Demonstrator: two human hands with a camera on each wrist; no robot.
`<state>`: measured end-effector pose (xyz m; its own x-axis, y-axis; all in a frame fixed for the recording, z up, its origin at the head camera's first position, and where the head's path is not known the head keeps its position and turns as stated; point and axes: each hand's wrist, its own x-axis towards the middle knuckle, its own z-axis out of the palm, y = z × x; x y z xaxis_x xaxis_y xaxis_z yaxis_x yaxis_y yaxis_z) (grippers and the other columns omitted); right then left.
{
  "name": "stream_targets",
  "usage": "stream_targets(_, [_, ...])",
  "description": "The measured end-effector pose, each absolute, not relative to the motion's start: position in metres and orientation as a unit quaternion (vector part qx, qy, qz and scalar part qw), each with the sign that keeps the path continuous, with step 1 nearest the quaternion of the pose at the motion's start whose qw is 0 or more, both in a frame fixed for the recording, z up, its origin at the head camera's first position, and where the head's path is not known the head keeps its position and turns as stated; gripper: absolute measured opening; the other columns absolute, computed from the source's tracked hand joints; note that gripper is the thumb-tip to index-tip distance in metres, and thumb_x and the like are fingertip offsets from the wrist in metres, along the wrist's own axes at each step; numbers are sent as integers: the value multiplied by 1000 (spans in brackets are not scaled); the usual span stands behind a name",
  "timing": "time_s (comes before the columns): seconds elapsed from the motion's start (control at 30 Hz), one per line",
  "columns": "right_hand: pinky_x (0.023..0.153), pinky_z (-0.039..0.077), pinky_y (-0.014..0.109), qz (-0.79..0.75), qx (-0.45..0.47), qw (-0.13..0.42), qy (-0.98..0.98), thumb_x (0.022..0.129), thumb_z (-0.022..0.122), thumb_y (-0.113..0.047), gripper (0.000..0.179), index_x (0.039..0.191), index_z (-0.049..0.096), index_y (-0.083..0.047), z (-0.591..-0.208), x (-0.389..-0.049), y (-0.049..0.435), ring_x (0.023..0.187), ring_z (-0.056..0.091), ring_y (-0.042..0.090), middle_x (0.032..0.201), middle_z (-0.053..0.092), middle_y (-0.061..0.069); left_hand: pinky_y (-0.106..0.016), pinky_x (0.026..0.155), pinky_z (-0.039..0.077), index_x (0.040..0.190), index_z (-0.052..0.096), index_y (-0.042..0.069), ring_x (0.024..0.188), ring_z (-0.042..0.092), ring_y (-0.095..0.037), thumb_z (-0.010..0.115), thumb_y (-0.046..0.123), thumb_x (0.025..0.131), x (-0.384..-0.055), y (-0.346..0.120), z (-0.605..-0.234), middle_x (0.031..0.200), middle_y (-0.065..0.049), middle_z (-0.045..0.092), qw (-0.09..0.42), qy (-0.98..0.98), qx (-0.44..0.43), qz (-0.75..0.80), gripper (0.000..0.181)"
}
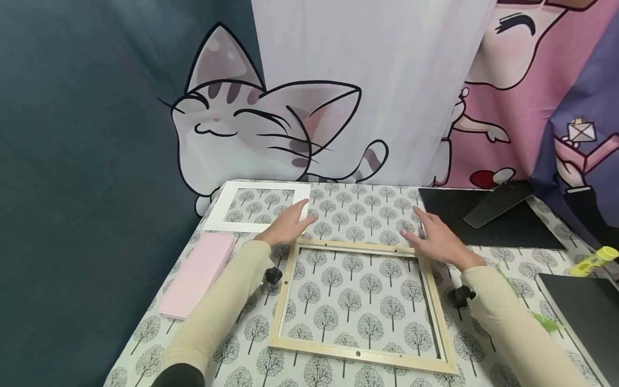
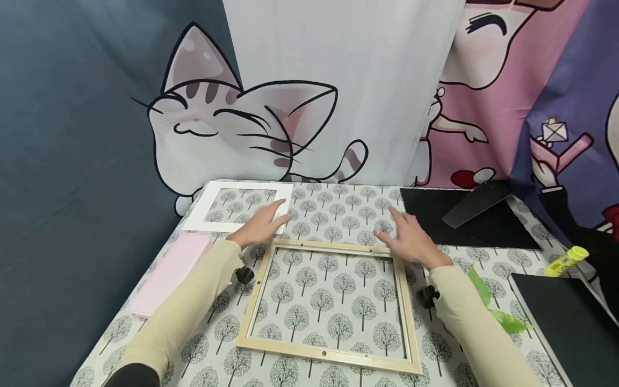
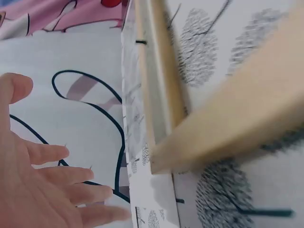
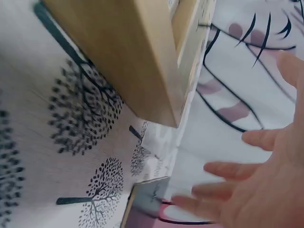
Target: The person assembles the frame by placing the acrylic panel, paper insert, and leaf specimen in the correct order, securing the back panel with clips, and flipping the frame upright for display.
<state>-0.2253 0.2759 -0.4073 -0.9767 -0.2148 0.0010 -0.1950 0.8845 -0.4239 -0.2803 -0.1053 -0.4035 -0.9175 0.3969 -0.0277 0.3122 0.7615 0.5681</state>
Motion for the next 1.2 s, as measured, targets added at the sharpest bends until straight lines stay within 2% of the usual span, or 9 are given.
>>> stream_targets(0.17, [114, 30, 71, -251, -113, 44, 960, 102, 52, -46, 84, 158, 15, 4, -412, -244, 282, 140, 31, 58, 153, 29, 40, -57, 123, 31, 159, 26, 12, 146, 41, -38, 35, 53, 104, -295, -98, -402, 159, -19, 39, 104, 913, 168, 356, 70])
stream_targets(0.33, [112, 32, 72, -287, -92, 83, 950, 101, 50, -51, 87, 160, 11, 0, -415, -253, 286, 142, 30, 57, 157, 26, 38, -56, 120, 35, 158, 31, 18, 141, 48, -35, 34, 55, 103, -304, -92, -405, 158, -13, 43, 128, 896, 141, 401, 66])
stream_targets(0.47, [112, 32, 72, -308, -78, 104, 943, 101, 49, -54, 90, 161, 6, -2, -418, -257, 287, 143, 27, 56, 159, 22, 37, -54, 120, 37, 157, 31, 18, 137, 52, -37, 36, 54, 104, -310, -88, -408, 159, -12, 42, 164, 866, 122, 456, 65])
stream_targets(0.6, [111, 33, 72, -316, -59, 116, 940, 100, 49, -55, 93, 161, 4, -1, -421, -258, 291, 143, 25, 57, 158, 20, 39, -52, 121, 36, 158, 28, 15, 139, 50, -39, 37, 53, 105, -313, -86, -412, 162, -12, 35, 201, 843, 111, 486, 66])
stream_targets(0.83, [112, 34, 70, -318, -57, 117, 939, 101, 51, -51, 91, 160, 7, 2, -424, -259, 295, 142, 28, 56, 155, 25, 40, -59, 121, 31, 158, 29, 14, 131, 55, -42, 38, 51, 104, -315, -88, -416, 162, -12, 35, 220, 842, 92, 483, 66])
stream_targets(1.07, [112, 35, 69, -354, -64, 122, 925, 101, 54, -47, 90, 159, 7, 2, -426, -264, 295, 144, 28, 56, 155, 24, 41, -47, 116, 43, 156, 31, 10, 144, 42, -35, 40, 43, 106, -319, -79, -420, 162, -14, 34, 236, 830, 97, 496, 61])
stream_targets(1.13, [112, 34, 70, -374, -59, 127, 917, 100, 55, -47, 92, 160, 4, 1, -425, -265, 295, 144, 28, 56, 156, 24, 41, -47, 117, 43, 157, 30, 9, 143, 43, -35, 40, 42, 106, -321, -76, -420, 162, -14, 33, 240, 828, 90, 499, 61])
stream_targets(1.2, [111, 37, 69, -399, -50, 130, 906, 100, 54, -48, 93, 161, 1, -2, -423, -265, 296, 140, 35, 55, 156, 23, 40, -48, 117, 42, 156, 32, 9, 142, 45, -35, 40, 40, 106, -322, -74, -420, 162, -14, 33, 242, 823, 83, 508, 59])
